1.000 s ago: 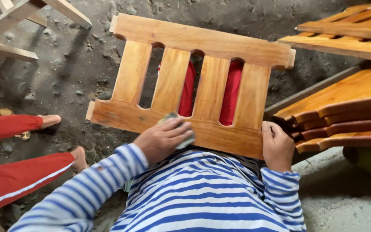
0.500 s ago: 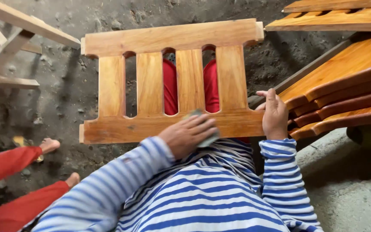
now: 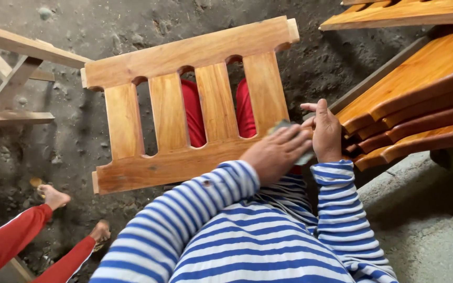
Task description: Sanding a wooden chair component with sandpaper to smooth the surface
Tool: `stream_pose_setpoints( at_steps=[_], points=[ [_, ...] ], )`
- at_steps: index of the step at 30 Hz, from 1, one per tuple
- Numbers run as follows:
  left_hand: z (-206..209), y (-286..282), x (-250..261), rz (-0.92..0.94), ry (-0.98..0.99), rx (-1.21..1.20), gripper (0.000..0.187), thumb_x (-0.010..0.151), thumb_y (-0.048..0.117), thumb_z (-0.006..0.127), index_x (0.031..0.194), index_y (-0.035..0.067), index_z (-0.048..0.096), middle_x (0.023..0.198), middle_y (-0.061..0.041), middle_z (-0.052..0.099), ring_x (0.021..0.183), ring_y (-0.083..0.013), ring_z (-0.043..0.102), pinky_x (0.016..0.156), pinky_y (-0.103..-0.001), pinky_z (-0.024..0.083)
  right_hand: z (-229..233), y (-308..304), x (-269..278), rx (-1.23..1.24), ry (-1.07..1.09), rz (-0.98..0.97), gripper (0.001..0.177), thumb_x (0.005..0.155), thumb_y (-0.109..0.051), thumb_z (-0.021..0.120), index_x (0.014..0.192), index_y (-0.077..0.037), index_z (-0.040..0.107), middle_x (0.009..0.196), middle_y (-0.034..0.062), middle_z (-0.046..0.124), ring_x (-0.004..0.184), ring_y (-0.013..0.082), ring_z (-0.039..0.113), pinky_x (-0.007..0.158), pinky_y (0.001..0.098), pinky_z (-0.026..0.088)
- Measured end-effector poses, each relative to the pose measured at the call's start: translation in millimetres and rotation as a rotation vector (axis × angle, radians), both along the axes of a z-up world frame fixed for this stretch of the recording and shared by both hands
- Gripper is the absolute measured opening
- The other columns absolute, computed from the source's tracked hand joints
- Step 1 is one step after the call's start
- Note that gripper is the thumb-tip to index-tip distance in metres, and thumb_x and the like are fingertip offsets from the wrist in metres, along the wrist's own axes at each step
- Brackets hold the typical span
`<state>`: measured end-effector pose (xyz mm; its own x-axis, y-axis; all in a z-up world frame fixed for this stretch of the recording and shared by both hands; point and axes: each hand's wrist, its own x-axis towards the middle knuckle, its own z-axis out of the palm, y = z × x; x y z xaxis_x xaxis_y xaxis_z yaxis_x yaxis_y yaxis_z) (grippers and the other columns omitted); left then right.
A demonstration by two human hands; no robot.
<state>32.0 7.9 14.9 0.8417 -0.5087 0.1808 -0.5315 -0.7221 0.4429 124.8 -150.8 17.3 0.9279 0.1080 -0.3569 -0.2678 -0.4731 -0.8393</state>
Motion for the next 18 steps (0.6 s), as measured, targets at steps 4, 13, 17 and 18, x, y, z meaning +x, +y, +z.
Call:
stream_pose_setpoints(
  at_steps=[4, 13, 17, 18],
  points=[
    [-1, -8, 3, -0.017, -0.001, -0.001, 0.059, 0.094, 0.022, 0.051, 0.153, 0.015, 0.046, 0.16, -0.007, 0.046, 0.151, -0.0312, 0.043, 0.124, -0.045, 0.038, 26, 12, -5, 0.167, 0.117, -0.073, 0.064, 0.111, -0.054, 0.024, 0.123, -0.015, 0.072, 0.063, 0.0003, 0.06, 0.064, 0.0074, 0.054, 0.064, 0.0165, 0.045],
    [57, 168, -123, 0.064, 0.205, 0.18, 0.065, 0.09, 0.031, 0.046, 0.154, 0.019, 0.046, 0.162, -0.003, 0.042, 0.15, -0.0283, 0.036, 0.121, -0.041, 0.03, 13, 7, 0, 0.17, 0.087, -0.055, 0.062, 0.113, -0.052, 0.026, 0.12, -0.013, 0.074, 0.061, 0.001, 0.063, 0.059, 0.007, 0.053, 0.064, 0.017, 0.042],
    [48, 135, -103, 0.112, 0.18, 0.151, 0.058, 0.094, 0.03, 0.046, 0.151, 0.018, 0.049, 0.16, -0.004, 0.045, 0.147, -0.0289, 0.04, 0.12, -0.041, 0.033, 9, 5, 6, 0.133, 0.077, -0.032, 0.06, 0.114, -0.048, 0.027, 0.119, -0.013, 0.074, 0.062, 0.0014, 0.065, 0.061, 0.008, 0.054, 0.064, 0.0183, 0.042],
    [40, 120, -91, 0.111, 0.153, 0.121, 0.058, 0.095, 0.029, 0.045, 0.151, 0.017, 0.049, 0.16, -0.004, 0.045, 0.148, -0.029, 0.04, 0.121, -0.041, 0.032, 5, 4, 8, 0.18, 0.098, -0.027, 0.064, 0.113, -0.052, 0.024, 0.121, -0.012, 0.073, 0.063, 0.0031, 0.064, 0.058, 0.0085, 0.054, 0.061, 0.017, 0.042]
  ],
)
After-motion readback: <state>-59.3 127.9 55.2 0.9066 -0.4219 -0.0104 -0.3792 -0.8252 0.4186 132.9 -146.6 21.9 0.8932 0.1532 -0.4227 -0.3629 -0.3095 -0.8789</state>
